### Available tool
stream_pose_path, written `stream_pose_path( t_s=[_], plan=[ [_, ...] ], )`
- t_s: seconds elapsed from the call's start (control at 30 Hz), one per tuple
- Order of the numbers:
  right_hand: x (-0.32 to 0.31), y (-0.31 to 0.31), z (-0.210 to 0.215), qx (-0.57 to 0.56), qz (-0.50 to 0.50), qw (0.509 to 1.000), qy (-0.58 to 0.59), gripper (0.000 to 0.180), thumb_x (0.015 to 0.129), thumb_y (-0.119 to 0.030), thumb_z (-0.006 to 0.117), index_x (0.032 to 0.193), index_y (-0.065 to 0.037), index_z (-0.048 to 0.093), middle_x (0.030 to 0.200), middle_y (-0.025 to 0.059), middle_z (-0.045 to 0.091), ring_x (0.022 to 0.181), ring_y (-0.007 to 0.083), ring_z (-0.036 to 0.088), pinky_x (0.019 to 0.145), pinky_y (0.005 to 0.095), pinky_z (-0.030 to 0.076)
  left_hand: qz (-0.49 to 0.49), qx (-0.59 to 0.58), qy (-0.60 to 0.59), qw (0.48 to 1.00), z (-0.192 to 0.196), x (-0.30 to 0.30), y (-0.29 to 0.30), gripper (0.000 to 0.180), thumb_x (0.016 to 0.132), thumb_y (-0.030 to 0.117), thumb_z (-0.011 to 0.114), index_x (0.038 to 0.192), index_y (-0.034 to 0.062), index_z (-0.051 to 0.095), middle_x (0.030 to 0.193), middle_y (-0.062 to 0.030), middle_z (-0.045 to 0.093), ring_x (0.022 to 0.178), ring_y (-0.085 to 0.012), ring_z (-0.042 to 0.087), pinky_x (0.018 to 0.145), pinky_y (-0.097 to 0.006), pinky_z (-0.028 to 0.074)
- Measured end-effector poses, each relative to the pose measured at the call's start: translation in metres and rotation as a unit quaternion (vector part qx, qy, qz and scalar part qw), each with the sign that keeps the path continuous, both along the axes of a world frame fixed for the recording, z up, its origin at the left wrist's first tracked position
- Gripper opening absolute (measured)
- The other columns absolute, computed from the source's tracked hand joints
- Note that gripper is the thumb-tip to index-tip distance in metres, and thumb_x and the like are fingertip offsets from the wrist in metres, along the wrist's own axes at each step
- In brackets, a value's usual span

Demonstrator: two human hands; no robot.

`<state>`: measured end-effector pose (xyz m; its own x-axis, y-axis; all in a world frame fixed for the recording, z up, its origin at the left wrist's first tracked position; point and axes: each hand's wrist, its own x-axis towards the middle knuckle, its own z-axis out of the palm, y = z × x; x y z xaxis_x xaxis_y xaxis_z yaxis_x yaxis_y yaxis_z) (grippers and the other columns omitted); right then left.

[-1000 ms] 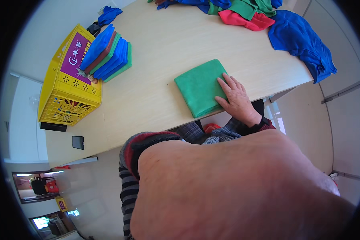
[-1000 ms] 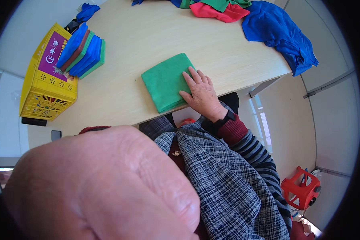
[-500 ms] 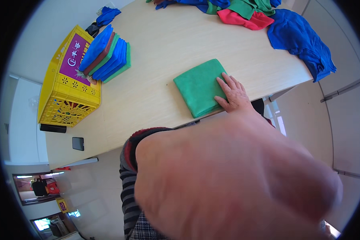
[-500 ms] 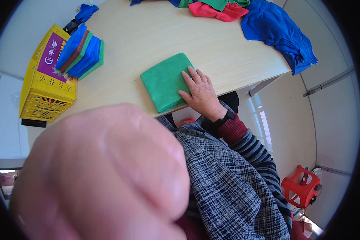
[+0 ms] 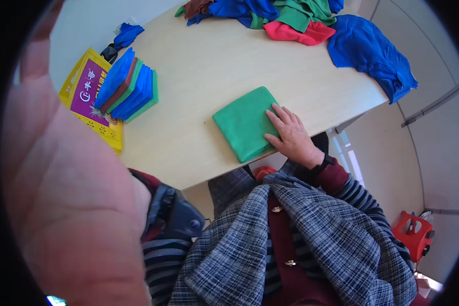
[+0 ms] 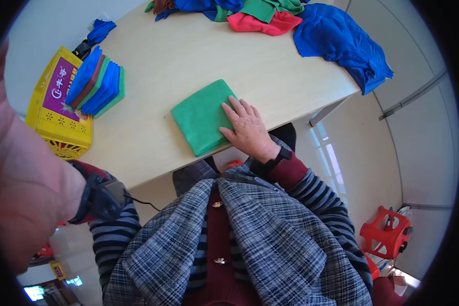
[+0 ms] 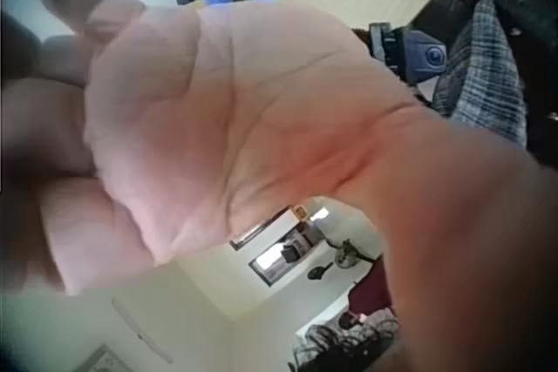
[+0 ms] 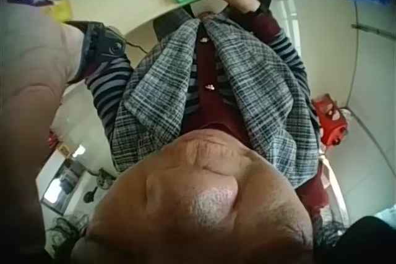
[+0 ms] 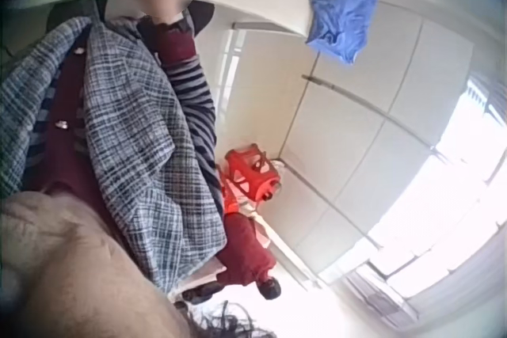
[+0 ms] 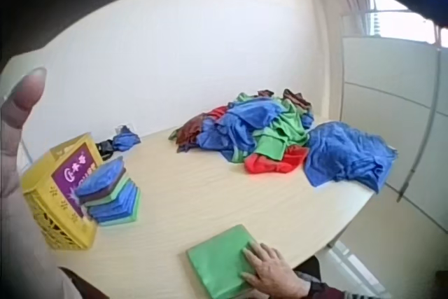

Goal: Folding different colored cloths into small squares on a table.

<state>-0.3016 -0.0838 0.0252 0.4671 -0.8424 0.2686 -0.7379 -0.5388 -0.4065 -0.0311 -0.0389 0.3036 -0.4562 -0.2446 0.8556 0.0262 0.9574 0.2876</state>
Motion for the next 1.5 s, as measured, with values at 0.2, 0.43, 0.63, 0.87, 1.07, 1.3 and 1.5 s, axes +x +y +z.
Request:
stream_pose_path(
  t_s=[0.2, 0.43, 0.63, 0.87, 1.07, 1.3, 1.5],
  plan=[
    [0.002, -0.013, 0.007, -0.006, 0.001, 1.0, 0.005, 0.063, 0.095, -0.033, 0.063, 0.148, -0.004, 0.044, 0.155, 0.0225, 0.038, 0.142, 0.043, 0.036, 0.118, 0.0494, 0.03, 0.037, -0.025, 0.022, 0.999, -0.003, 0.018, -0.011, 0.052, 0.1, 0.037, 0.06, 0.138, 0.0026, 0.056, 0.124, -0.0198, 0.06, 0.107, -0.0302, 0.061, 0.09, -0.044, 0.051],
    [0.004, -0.018, 0.011, -0.019, 0.01, 1.0, -0.01, 0.062, 0.094, -0.03, 0.064, 0.146, -0.002, 0.045, 0.154, 0.0232, 0.038, 0.14, 0.0436, 0.037, 0.117, 0.0499, 0.031, 0.071, -0.088, 0.032, 0.993, -0.003, 0.039, -0.013, 0.052, 0.099, 0.036, 0.06, 0.139, 0.0027, 0.054, 0.126, -0.0201, 0.06, 0.111, -0.031, 0.059, 0.093, -0.044, 0.05],
    [0.012, -0.002, 0.015, -0.002, 0.022, 1.0, -0.016, 0.064, 0.093, -0.03, 0.065, 0.146, -0.001, 0.045, 0.153, 0.0249, 0.038, 0.139, 0.0458, 0.036, 0.117, 0.0508, 0.031, 0.115, -0.227, 0.047, 0.966, 0.0, 0.029, 0.001, 0.052, 0.099, 0.035, 0.06, 0.14, 0.0027, 0.054, 0.128, -0.0203, 0.059, 0.114, -0.0316, 0.058, 0.095, -0.045, 0.049],
    [0.007, 0.008, 0.006, 0.007, 0.001, 1.0, -0.01, 0.065, 0.093, -0.031, 0.065, 0.146, 0.0, 0.044, 0.155, 0.0243, 0.036, 0.141, 0.0455, 0.035, 0.117, 0.0516, 0.03, 0.16, -0.282, 0.057, 0.944, -0.013, 0.008, -0.009, 0.053, 0.099, 0.034, 0.06, 0.141, 0.0028, 0.052, 0.13, -0.0206, 0.058, 0.117, -0.0323, 0.056, 0.098, -0.046, 0.047],
    [0.01, -0.005, 0.009, 0.002, -0.002, 0.999, -0.032, 0.064, 0.093, -0.03, 0.065, 0.146, 0.0, 0.045, 0.155, 0.0241, 0.036, 0.142, 0.045, 0.034, 0.118, 0.0514, 0.03, 0.173, -0.265, 0.068, 0.946, -0.019, 0.002, -0.022, 0.053, 0.099, 0.033, 0.06, 0.142, 0.0028, 0.052, 0.132, -0.0208, 0.058, 0.12, -0.033, 0.055, 0.101, -0.046, 0.046],
    [0.006, -0.013, 0.008, -0.003, 0.01, 0.999, -0.036, 0.064, 0.092, -0.028, 0.066, 0.145, -0.001, 0.045, 0.153, 0.0248, 0.038, 0.14, 0.0441, 0.037, 0.116, 0.0505, 0.032, 0.21, -0.203, 0.064, 0.954, -0.029, 0.002, -0.027, 0.054, 0.098, 0.032, 0.06, 0.143, 0.0029, 0.05, 0.134, -0.0211, 0.057, 0.124, -0.0337, 0.054, 0.104, -0.047, 0.045],
    [0.001, -0.018, 0.023, -0.01, 0.021, 1.0, -0.006, 0.06, 0.092, -0.026, 0.066, 0.144, -0.002, 0.047, 0.15, 0.0208, 0.045, 0.139, 0.0437, 0.04, 0.116, 0.0494, 0.034, 0.227, -0.175, 0.045, 0.957, -0.011, 0.045, -0.029, 0.054, 0.098, 0.031, 0.06, 0.143, 0.0029, 0.05, 0.136, -0.0213, 0.056, 0.127, -0.0343, 0.053, 0.106, -0.047, 0.044]
  ],
)
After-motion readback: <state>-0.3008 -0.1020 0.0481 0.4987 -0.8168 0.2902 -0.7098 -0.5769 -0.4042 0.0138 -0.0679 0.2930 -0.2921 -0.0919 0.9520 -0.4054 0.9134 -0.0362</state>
